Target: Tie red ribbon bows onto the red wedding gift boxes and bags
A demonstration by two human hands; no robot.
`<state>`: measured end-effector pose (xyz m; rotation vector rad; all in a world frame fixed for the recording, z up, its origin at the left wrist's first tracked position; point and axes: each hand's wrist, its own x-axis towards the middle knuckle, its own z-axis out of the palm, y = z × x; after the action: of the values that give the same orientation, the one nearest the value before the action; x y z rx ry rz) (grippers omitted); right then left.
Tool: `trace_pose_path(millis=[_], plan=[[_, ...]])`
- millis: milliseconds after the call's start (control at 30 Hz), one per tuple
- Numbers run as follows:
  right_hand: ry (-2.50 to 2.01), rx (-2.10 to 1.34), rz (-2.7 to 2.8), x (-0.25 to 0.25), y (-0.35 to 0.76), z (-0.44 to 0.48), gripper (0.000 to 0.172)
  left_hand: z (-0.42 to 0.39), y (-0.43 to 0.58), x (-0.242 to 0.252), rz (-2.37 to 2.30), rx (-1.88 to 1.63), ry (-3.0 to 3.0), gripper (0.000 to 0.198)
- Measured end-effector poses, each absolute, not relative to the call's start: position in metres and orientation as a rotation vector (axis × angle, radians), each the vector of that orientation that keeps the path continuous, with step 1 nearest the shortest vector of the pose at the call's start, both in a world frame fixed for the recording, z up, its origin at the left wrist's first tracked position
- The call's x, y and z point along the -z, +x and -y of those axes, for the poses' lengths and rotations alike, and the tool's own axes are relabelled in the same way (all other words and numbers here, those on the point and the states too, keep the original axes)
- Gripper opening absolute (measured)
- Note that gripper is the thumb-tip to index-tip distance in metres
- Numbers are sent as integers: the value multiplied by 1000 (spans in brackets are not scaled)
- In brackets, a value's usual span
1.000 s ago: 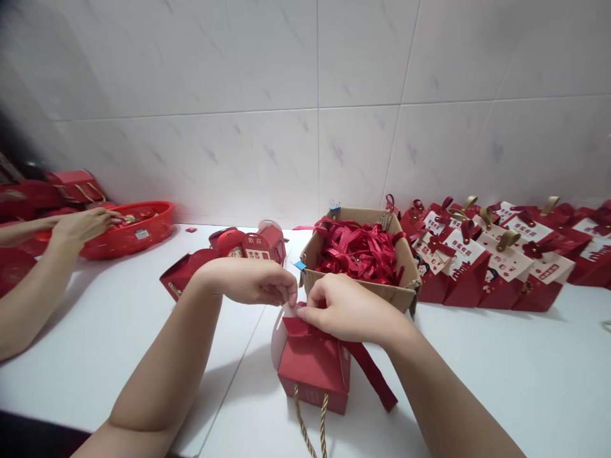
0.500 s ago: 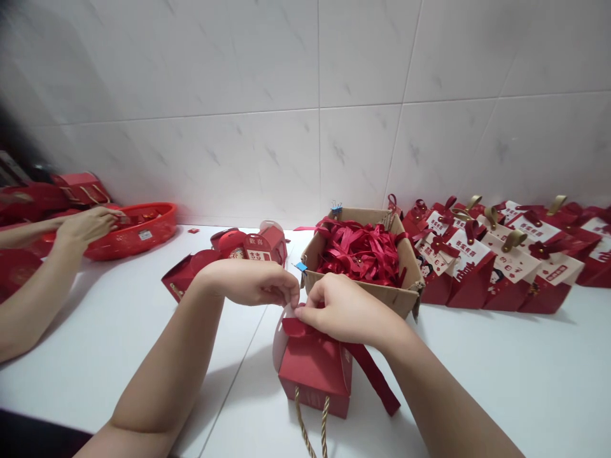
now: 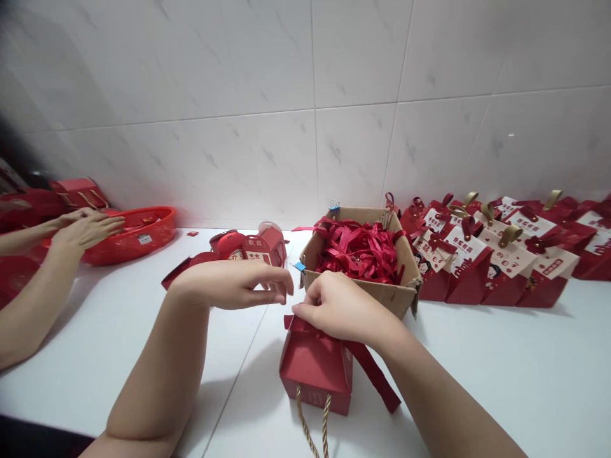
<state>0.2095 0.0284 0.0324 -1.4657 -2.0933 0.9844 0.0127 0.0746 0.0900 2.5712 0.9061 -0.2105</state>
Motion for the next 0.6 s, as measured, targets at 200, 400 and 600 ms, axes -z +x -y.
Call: trace_pose_path(millis=[200,400,600], plan=[[-1475,-947,2122,-32,211,-29,27,-77,19,-85,-786,347,2505,24],[-1403,-768,2136,-39,208,-22,22,-85,26,-83,-621,320,2451,15],[-1348,-591,1917,-78,224,40,24,-78,4,-104,-655,-202,2387,23]])
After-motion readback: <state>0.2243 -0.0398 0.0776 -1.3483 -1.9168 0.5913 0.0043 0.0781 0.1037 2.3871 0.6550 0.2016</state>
